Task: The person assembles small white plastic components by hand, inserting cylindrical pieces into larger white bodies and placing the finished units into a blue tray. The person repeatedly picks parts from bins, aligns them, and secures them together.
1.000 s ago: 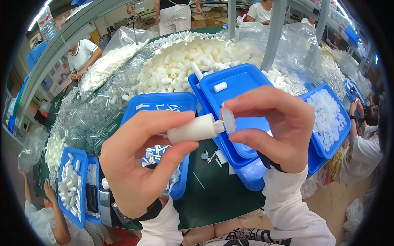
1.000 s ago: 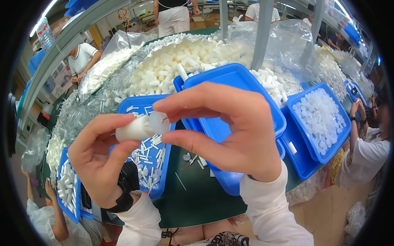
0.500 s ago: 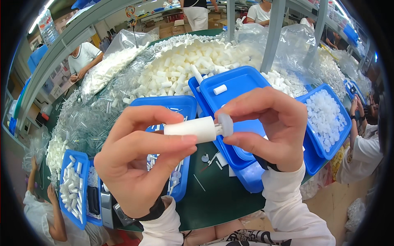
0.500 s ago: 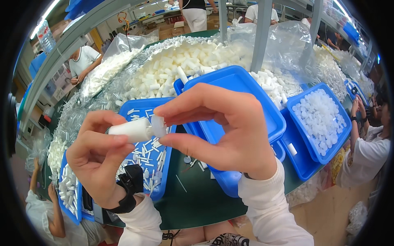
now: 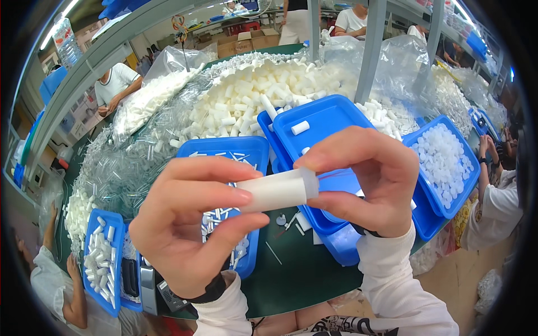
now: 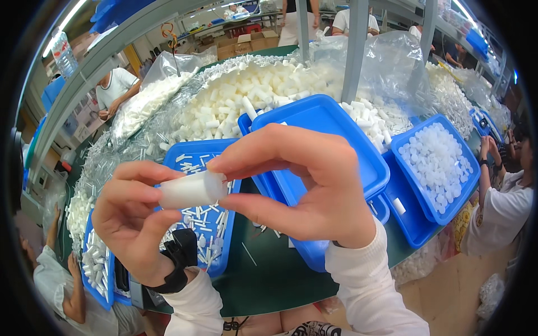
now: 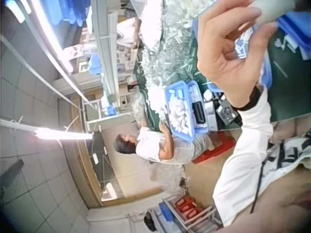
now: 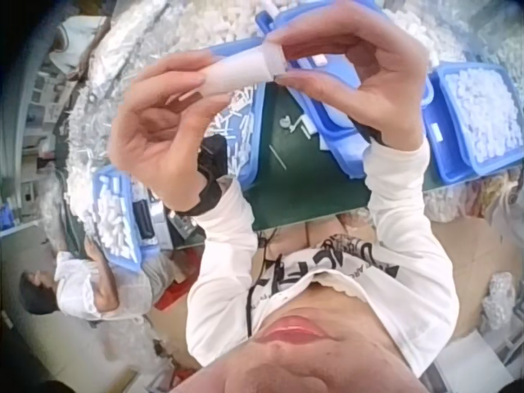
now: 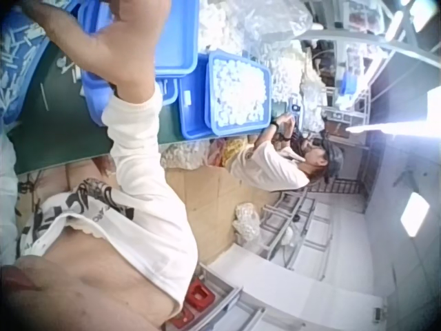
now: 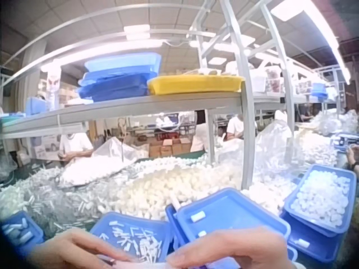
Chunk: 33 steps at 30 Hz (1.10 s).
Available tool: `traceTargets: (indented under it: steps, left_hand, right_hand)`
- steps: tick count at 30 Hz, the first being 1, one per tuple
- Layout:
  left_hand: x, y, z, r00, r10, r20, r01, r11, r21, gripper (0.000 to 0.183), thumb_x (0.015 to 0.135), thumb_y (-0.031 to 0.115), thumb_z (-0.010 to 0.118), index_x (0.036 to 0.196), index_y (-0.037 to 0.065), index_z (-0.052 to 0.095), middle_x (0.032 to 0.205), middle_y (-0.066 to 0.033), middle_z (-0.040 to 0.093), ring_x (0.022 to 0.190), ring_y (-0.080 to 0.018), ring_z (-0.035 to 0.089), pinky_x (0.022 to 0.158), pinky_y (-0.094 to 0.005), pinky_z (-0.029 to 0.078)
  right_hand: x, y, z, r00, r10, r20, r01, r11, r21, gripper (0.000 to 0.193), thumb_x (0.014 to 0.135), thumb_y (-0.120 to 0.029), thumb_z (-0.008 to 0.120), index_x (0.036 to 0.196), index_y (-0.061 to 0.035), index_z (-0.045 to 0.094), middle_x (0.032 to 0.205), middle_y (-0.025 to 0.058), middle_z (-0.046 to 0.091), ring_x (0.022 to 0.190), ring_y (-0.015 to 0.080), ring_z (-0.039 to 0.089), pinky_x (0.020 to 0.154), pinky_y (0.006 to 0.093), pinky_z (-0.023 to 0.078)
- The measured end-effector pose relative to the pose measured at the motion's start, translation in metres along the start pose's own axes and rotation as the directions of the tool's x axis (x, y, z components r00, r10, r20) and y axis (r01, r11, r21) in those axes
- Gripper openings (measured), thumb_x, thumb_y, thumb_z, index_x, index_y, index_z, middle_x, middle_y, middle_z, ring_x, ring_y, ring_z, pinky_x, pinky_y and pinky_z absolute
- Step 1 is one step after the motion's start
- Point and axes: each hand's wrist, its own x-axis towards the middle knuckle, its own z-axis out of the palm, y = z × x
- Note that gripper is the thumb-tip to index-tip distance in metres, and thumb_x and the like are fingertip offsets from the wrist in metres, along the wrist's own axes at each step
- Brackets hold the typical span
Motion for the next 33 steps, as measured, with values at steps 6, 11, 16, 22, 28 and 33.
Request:
traceTargets:
  steps: [6, 11, 16, 22, 28, 33]
  left_hand:
    - [0.001, -0.01, 0.002, 0.985, 0.171, 0.031, -0.172, 0.983, 0.07, 0.026, 0.063, -0.01, 0.068, 0.083, -0.001, 0.053, 0.092, -0.0172, 0.055, 0.086, -0.0256, 0.059, 0.073, -0.0323, 0.049]
    - [0.001, -0.001, 0.002, 1.0, -0.029, 0.0, 0.029, 1.0, 0.002, 0.029, 0.062, -0.011, 0.07, 0.088, -0.002, 0.06, 0.093, -0.0174, 0.058, 0.085, -0.0234, 0.061, 0.072, -0.0297, 0.051]
    - [0.001, -0.006, 0.003, 0.995, 0.091, 0.036, -0.094, 0.993, 0.069, 0.026, 0.062, -0.008, 0.073, 0.085, -0.002, 0.062, 0.089, -0.0168, 0.06, 0.083, -0.0213, 0.061, 0.071, -0.0277, 0.051]
    - [0.001, -0.006, 0.004, 0.982, 0.185, 0.032, -0.187, 0.951, 0.247, 0.026, 0.062, -0.006, 0.073, 0.084, -0.002, 0.06, 0.087, -0.0156, 0.06, 0.08, -0.0192, 0.059, 0.071, -0.0261, 0.047]
    - [0.006, -0.007, 0.004, 0.969, 0.245, 0.019, -0.245, 0.953, 0.178, 0.033, 0.057, -0.004, 0.074, 0.086, -0.002, 0.06, 0.086, -0.0144, 0.06, 0.077, -0.0174, 0.058, 0.067, -0.0256, 0.046]
    - [0.0, -0.001, 0.006, 0.995, 0.089, -0.038, -0.095, 0.968, -0.234, 0.039, 0.059, -0.004, 0.073, 0.094, -0.006, 0.056, 0.088, -0.0157, 0.059, 0.08, -0.0193, 0.059, 0.07, -0.0277, 0.047]
  right_hand:
    - [-0.001, -0.001, 0.002, 1.0, 0.025, -0.013, -0.025, 0.998, 0.053, 0.035, 0.058, 0.004, 0.075, 0.09, 0.0066, 0.06, 0.087, 0.0171, 0.063, 0.084, 0.0245, 0.063, 0.073, 0.032, 0.051]
    - [0.0, -0.003, 0.002, 1.0, 0.021, -0.022, -0.021, 1.0, -0.02, 0.035, 0.059, 0.0, 0.077, 0.09, 0.0064, 0.062, 0.086, 0.0177, 0.064, 0.081, 0.0239, 0.063, 0.071, 0.031, 0.052]
    - [-0.003, -0.004, -0.002, 0.996, 0.086, -0.027, -0.086, 0.996, -0.012, 0.035, 0.057, -0.005, 0.08, 0.086, 0.0052, 0.063, 0.081, 0.0149, 0.065, 0.077, 0.0209, 0.064, 0.068, 0.0284, 0.052]
    - [-0.003, 0.001, 0.003, 0.994, 0.097, -0.046, -0.093, 0.992, 0.081, 0.023, 0.066, 0.0, 0.075, 0.086, 0.005, 0.063, 0.08, 0.0111, 0.065, 0.075, 0.0168, 0.065, 0.068, 0.0262, 0.054]
    - [-0.002, -0.012, 0.018, 0.957, 0.248, -0.152, -0.218, 0.957, 0.191, 0.021, 0.07, 0.004, 0.069, 0.088, 0.0062, 0.059, 0.084, 0.0124, 0.064, 0.075, 0.0159, 0.064, 0.068, 0.0248, 0.052]
    - [-0.015, -0.015, 0.032, 0.967, 0.205, -0.15, -0.161, 0.951, 0.265, 0.025, 0.068, 0.001, 0.071, 0.087, 0.0059, 0.055, 0.085, 0.014, 0.063, 0.071, 0.0168, 0.063, 0.064, 0.0249, 0.05]
